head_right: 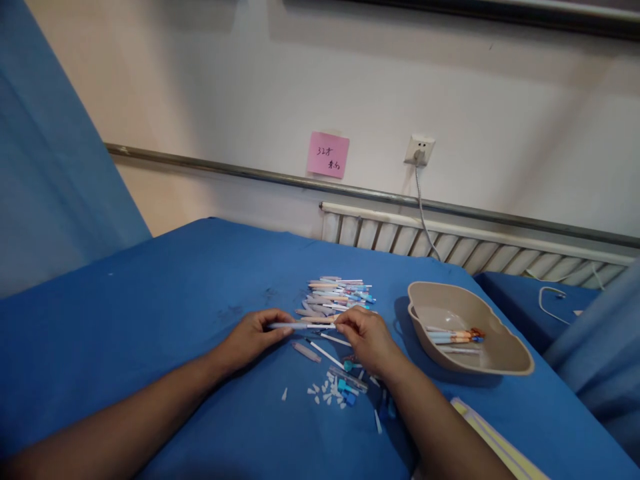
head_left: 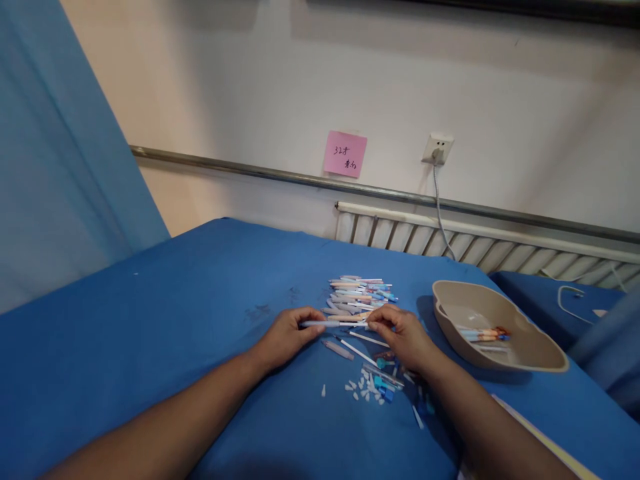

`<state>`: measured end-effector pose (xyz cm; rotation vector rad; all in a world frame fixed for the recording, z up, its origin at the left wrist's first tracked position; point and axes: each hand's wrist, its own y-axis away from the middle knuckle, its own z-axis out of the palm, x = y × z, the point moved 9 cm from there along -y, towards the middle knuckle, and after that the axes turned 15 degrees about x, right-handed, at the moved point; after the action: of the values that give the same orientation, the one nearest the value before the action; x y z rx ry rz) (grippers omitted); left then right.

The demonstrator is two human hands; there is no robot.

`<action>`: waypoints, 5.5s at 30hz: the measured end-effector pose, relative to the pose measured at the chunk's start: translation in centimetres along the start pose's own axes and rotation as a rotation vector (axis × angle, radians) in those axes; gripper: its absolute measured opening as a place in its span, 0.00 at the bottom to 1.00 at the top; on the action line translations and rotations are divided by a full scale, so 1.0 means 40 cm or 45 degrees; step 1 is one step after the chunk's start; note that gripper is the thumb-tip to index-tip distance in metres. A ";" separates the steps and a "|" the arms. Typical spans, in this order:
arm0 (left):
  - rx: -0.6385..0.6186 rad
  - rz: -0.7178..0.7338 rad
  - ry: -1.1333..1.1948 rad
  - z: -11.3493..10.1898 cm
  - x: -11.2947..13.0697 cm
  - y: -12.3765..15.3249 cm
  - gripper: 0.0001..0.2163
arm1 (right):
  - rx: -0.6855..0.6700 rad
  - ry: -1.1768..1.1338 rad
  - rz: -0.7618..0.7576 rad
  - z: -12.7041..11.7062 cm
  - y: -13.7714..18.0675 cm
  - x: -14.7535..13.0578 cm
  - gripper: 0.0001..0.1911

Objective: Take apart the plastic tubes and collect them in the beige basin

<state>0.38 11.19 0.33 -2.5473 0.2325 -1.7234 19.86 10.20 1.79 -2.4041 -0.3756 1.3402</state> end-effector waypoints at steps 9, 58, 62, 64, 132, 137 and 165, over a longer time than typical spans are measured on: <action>-0.036 0.052 -0.037 0.023 0.064 0.053 0.10 | 0.084 -0.200 0.213 0.024 0.026 -0.043 0.05; -0.012 0.079 0.125 0.046 0.078 0.080 0.09 | -0.072 -0.708 0.336 0.106 0.095 -0.111 0.19; -0.044 0.018 0.106 0.047 0.068 0.076 0.10 | -0.031 -0.835 0.434 0.112 0.096 -0.079 0.22; -0.056 0.000 0.086 0.047 0.066 0.074 0.09 | 0.013 -0.900 0.517 0.118 0.094 -0.051 0.24; -0.232 -0.447 0.470 0.074 -0.022 0.047 0.18 | -0.246 0.780 -0.010 -0.110 0.106 0.041 0.14; -0.225 -0.448 0.456 0.075 -0.017 0.045 0.17 | -0.263 0.815 0.016 -0.108 0.106 0.058 0.14; -0.181 -0.474 0.479 0.066 -0.022 0.030 0.15 | -0.108 0.861 0.034 -0.126 0.084 0.086 0.12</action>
<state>2.37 10.05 -1.63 -2.4567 -0.1205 -2.4008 26.13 7.64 0.18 -2.7478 -0.2097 0.4591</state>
